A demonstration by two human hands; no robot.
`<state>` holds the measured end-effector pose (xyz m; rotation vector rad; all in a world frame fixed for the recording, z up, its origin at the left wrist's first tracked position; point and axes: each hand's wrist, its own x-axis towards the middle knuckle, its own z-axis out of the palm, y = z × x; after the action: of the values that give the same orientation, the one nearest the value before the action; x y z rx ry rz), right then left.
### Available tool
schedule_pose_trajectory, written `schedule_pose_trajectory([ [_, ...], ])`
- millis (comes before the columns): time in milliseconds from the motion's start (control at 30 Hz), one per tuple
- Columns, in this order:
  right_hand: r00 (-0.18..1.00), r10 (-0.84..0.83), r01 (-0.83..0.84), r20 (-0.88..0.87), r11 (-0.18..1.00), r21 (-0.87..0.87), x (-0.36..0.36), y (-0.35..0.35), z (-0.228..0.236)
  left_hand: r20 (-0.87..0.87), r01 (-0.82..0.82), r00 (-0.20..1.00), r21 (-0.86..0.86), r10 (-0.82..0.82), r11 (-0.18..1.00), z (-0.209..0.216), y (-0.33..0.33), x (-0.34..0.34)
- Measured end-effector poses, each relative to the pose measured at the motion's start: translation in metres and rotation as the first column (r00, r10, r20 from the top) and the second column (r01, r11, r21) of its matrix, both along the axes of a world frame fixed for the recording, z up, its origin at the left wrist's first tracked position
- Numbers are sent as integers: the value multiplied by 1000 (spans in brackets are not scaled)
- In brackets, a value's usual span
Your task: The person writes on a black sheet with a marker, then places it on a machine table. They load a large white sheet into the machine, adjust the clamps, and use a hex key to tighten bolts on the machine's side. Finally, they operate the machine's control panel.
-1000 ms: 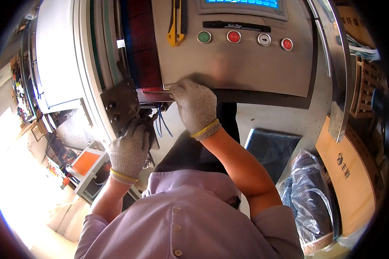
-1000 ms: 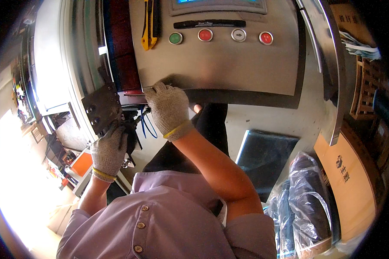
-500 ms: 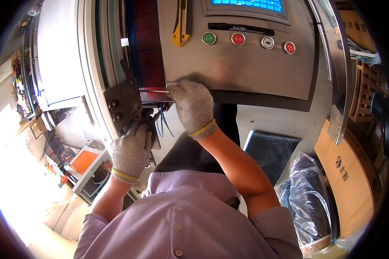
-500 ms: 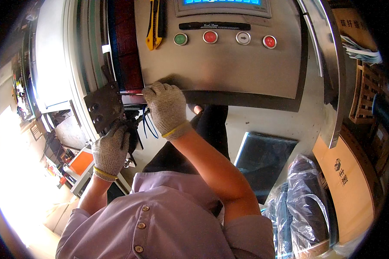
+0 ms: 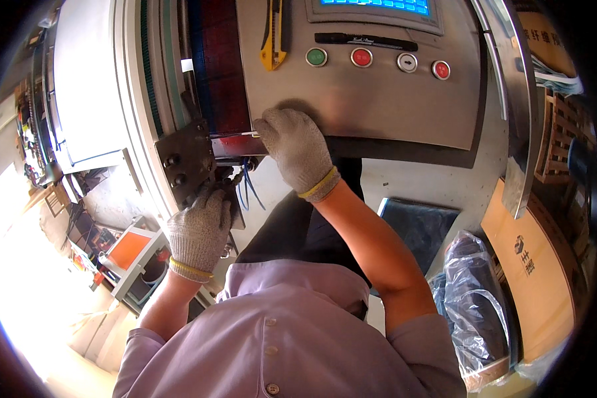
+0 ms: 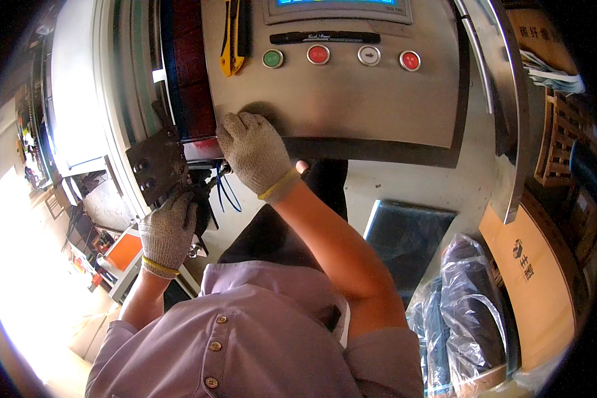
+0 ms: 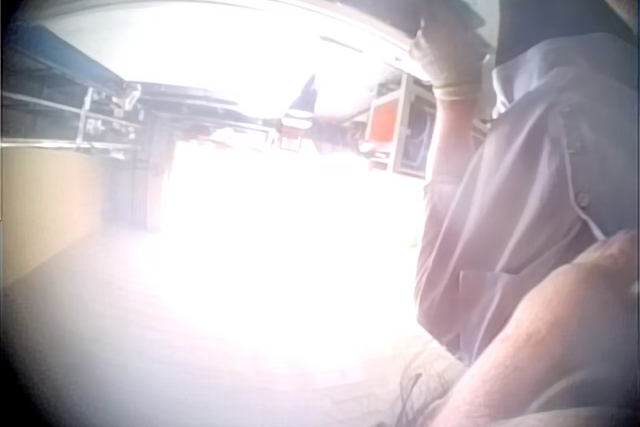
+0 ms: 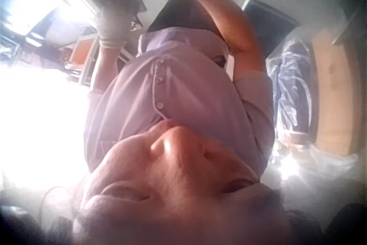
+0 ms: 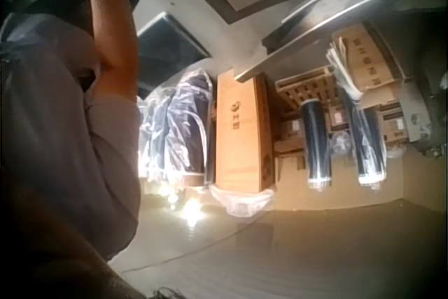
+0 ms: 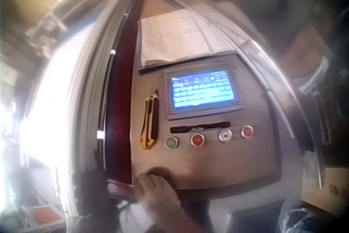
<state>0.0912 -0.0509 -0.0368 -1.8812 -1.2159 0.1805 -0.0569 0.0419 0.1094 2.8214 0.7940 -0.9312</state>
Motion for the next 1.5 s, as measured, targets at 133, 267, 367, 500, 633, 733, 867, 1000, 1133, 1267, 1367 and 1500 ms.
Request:
schedule_pose_trajectory([
  [133, 993, 50, -73, -103, 971, -230, 1, -5, 9, 2, 3, 1000, 0, -3, 1000, -2, 1, -1],
  [267, 954, -9, -97, -299, 936, -339, -4, -5, 4, -1, 9, 1000, 11, -9, 1000, -2, -1, 0],
  [367, 685, -28, -191, -728, 958, -215, 3, -1, 0, 36, 30, 999, 31, -31, 999, -3, -1, -2],
  [500, 140, -105, -258, -984, 956, -139, 12, 8, -10, 14, 40, 999, 33, -40, 999, -3, -1, -1],
  [633, -288, -237, -265, -928, 951, -160, 25, 10, 9, 32, 33, 999, 24, -34, 999, -5, 1, -1],
  [733, 397, -59, -98, -916, 990, -106, 17, 2, 15, 54, 21, 998, 12, -22, 1000, -2, 2, 1],
  [867, 907, -202, 186, -370, 979, -77, 5, -13, 25, 80, 2, 997, -2, -2, 1000, -5, 1, -2],
  [1000, 987, -116, 106, -113, 990, -92, -7, -25, 12, 7, -50, 999, -12, 51, 999, -2, 0, 2],
  [1133, 989, -142, 138, -48, 987, -83, -14, -20, 9, 62, -18, 998, -11, 19, 1000, -3, 1, 0],
  [1267, 993, -119, 117, -13, 988, -104, -16, -18, 7, 65, -1, 998, 8, 1, 1000, -4, 0, 0],
  [1367, 996, -89, 88, 2, 988, -125, -17, -17, 5, 76, 1, 997, 7, -2, 1000, -6, 1, -3],
  [1500, 999, -18, 26, 42, 980, -200, -23, -21, 3, 41, -27, 999, -4, 27, 1000, -3, 0, 2],
])
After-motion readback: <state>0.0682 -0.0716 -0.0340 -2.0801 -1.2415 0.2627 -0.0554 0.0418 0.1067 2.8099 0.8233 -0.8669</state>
